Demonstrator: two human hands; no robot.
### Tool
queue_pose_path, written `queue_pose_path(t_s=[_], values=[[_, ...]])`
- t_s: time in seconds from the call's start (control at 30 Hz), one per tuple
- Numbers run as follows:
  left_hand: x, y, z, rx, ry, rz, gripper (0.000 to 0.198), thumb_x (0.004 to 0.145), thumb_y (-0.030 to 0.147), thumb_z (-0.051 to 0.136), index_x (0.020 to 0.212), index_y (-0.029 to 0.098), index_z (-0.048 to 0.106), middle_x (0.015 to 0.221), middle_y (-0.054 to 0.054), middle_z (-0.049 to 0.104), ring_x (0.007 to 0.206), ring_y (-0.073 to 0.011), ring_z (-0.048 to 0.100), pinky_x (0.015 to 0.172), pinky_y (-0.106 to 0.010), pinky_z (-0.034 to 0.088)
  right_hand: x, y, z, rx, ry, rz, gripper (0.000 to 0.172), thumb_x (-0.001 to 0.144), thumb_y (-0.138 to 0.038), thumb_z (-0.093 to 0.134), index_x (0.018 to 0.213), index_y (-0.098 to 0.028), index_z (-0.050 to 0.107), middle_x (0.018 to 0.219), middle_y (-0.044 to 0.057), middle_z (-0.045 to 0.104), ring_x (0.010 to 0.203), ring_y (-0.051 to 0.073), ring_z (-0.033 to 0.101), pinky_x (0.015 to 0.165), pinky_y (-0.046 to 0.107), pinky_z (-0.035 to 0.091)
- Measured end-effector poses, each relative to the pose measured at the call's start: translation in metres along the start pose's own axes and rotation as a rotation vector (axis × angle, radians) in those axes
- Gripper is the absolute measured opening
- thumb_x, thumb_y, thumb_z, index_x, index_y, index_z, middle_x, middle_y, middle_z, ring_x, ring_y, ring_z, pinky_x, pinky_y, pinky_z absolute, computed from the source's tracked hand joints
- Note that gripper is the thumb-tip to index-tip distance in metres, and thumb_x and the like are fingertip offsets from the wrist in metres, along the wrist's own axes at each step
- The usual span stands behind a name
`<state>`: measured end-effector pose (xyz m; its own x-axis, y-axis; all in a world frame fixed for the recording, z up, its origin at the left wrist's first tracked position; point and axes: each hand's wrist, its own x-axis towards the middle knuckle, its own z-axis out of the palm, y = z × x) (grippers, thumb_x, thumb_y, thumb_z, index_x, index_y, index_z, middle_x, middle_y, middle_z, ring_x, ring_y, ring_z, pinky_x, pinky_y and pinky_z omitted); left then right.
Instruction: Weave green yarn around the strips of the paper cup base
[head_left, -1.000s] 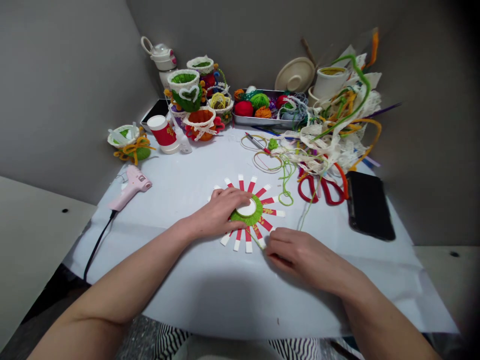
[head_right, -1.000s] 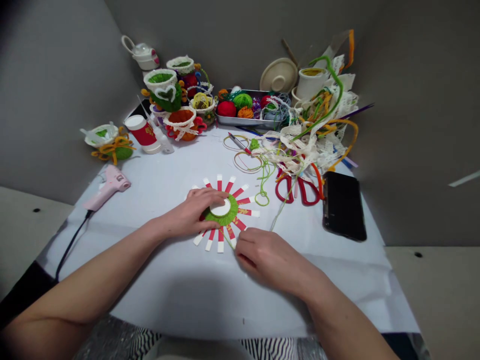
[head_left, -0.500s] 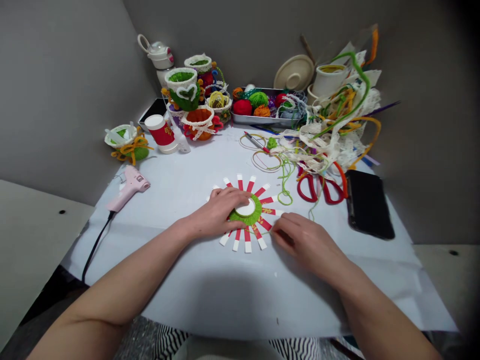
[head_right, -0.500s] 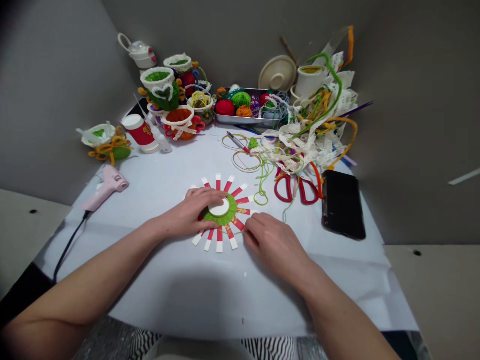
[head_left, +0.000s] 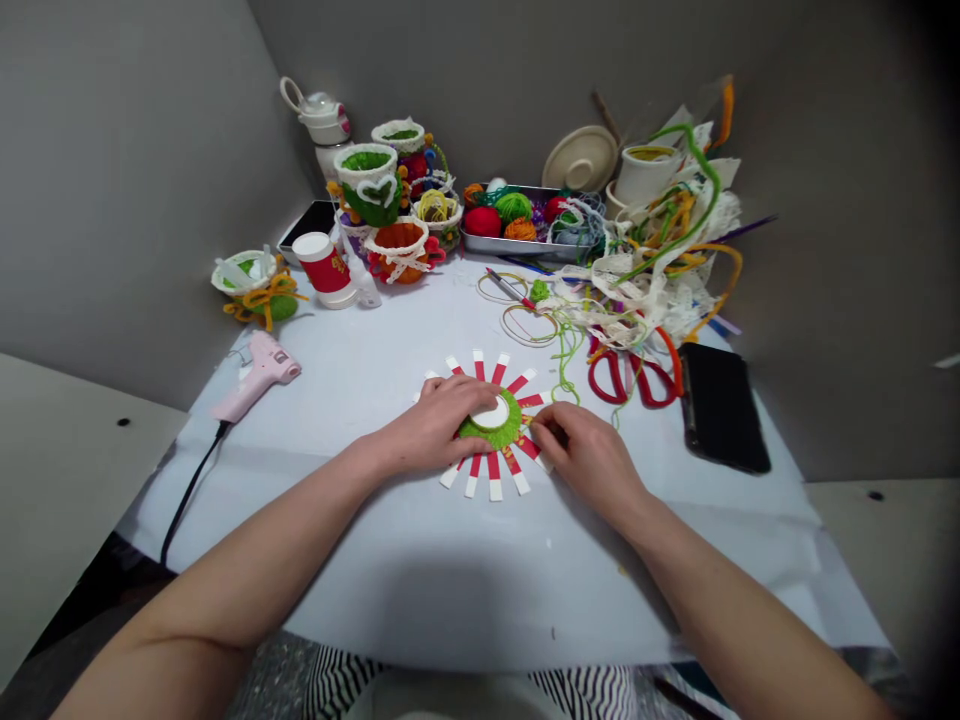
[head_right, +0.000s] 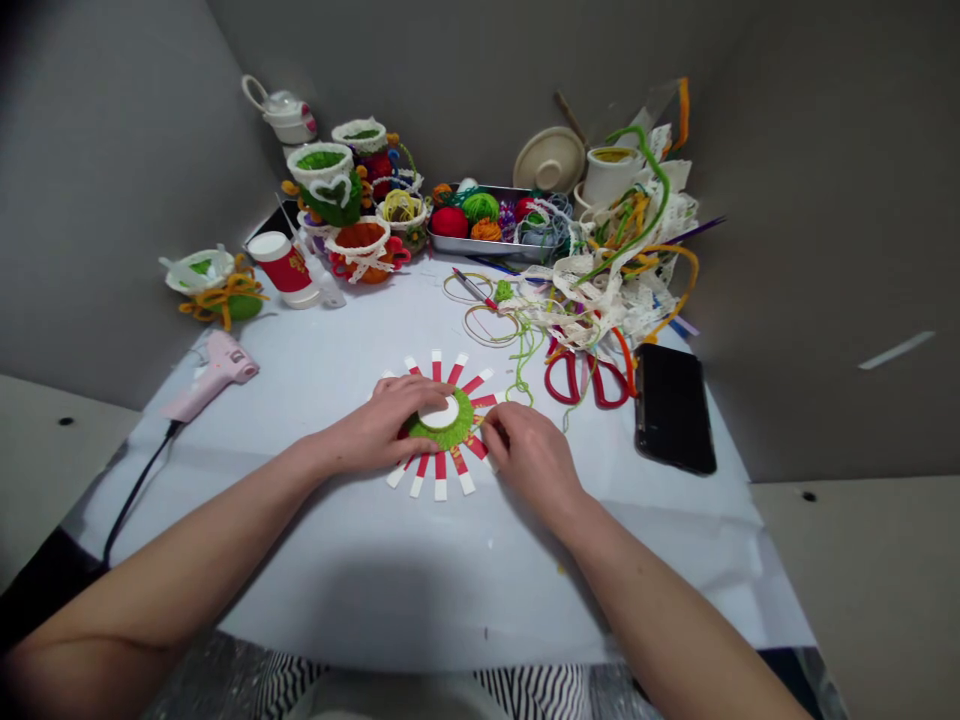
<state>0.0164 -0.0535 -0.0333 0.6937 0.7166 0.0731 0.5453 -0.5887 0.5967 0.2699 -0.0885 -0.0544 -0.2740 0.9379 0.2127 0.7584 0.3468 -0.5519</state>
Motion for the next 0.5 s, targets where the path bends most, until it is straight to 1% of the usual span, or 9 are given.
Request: queue_pose_path(t_s=[0.07,0.1,0.17,0.2,0.27,0.37,0.4,0.5], values=[[0.000,0.000,0.001,0.002,0.004,-0.007,0.037,0.095,0.035,0.072,0.127,0.026,0.056,0.152,-0.011,0.056,0.140,-0.0331,0.050,0.112,-0.055,0.034,0.000,0.000,0.000,-0.002,-0.004,-0.001,0.015,0.095,-0.021,0.053,0.081,-0.022,0.061,0.075,0.003,0.067,0.069,0.019,0.060,0.065,0.031,0.042],[0.000,0.001,0.001,0.006,0.005,-0.015,0.038,0.095,0.036,0.072,0.128,0.025,0.055,0.155,-0.013,0.052,0.143,-0.0344,0.047,0.112,-0.056,0.034,0.000,0.001,0.000,-0.004,-0.006,-0.003,0.015,0.095,-0.020,0.053,0.082,-0.022,0.061,0.075,0.003,0.067,0.069,0.019,0.060,0.065,0.031,0.041],[0.000,0.002,0.002,0.014,0.022,-0.041,0.043,0.094,0.038,0.073,0.130,0.023,0.055,0.161,-0.017,0.042,0.147,-0.0374,0.041,0.112,-0.058,0.035,0.000,0.001,0.001,-0.007,-0.012,-0.008,0.015,0.095,-0.020,0.053,0.082,-0.022,0.061,0.075,0.003,0.067,0.070,0.019,0.060,0.065,0.031,0.041],[0.001,0.003,0.003,0.015,0.040,-0.057,0.047,0.093,0.040,0.074,0.132,0.022,0.054,0.161,-0.019,0.041,0.147,-0.0384,0.040,0.111,-0.058,0.036,0.000,0.002,0.001,-0.008,-0.013,-0.010,0.015,0.096,-0.021,0.053,0.082,-0.022,0.061,0.076,0.003,0.067,0.071,0.019,0.060,0.066,0.031,0.041],[0.002,0.005,0.004,0.012,0.079,-0.093,0.053,0.091,0.043,0.077,0.133,0.022,0.054,0.151,-0.019,0.049,0.140,-0.0383,0.046,0.109,-0.057,0.039,-0.001,0.003,0.002,-0.010,-0.018,-0.014,0.015,0.096,-0.021,0.055,0.083,-0.022,0.061,0.076,0.003,0.066,0.071,0.019,0.059,0.066,0.032,0.041],[0.003,0.007,0.004,0.000,0.122,-0.116,0.051,0.089,0.042,0.079,0.129,0.022,0.055,0.131,-0.013,0.062,0.123,-0.0346,0.054,0.105,-0.054,0.042,-0.001,0.003,0.000,0.011,-0.020,-0.046,0.014,0.097,-0.020,0.056,0.083,-0.021,0.060,0.076,0.003,0.065,0.071,0.019,0.058,0.066,0.032,0.042],[0.003,0.007,0.003,-0.006,0.124,-0.109,0.049,0.090,0.040,0.078,0.128,0.022,0.055,0.128,-0.012,0.063,0.121,-0.0338,0.055,0.105,-0.053,0.042,-0.001,0.002,-0.002,0.021,-0.014,-0.074,0.015,0.097,-0.019,0.056,0.083,-0.021,0.060,0.076,0.003,0.064,0.071,0.019,0.058,0.067,0.032,0.043],[0.000,0.007,-0.005,-0.023,0.104,-0.058,0.043,0.092,0.031,0.073,0.129,0.023,0.053,0.129,-0.011,0.064,0.122,-0.0318,0.055,0.107,-0.052,0.040,-0.002,-0.002,-0.006,0.049,0.004,-0.203,0.015,0.101,-0.020,0.056,0.086,-0.021,0.061,0.078,0.003,0.063,0.074,0.019,0.057,0.069,0.032,0.045]])
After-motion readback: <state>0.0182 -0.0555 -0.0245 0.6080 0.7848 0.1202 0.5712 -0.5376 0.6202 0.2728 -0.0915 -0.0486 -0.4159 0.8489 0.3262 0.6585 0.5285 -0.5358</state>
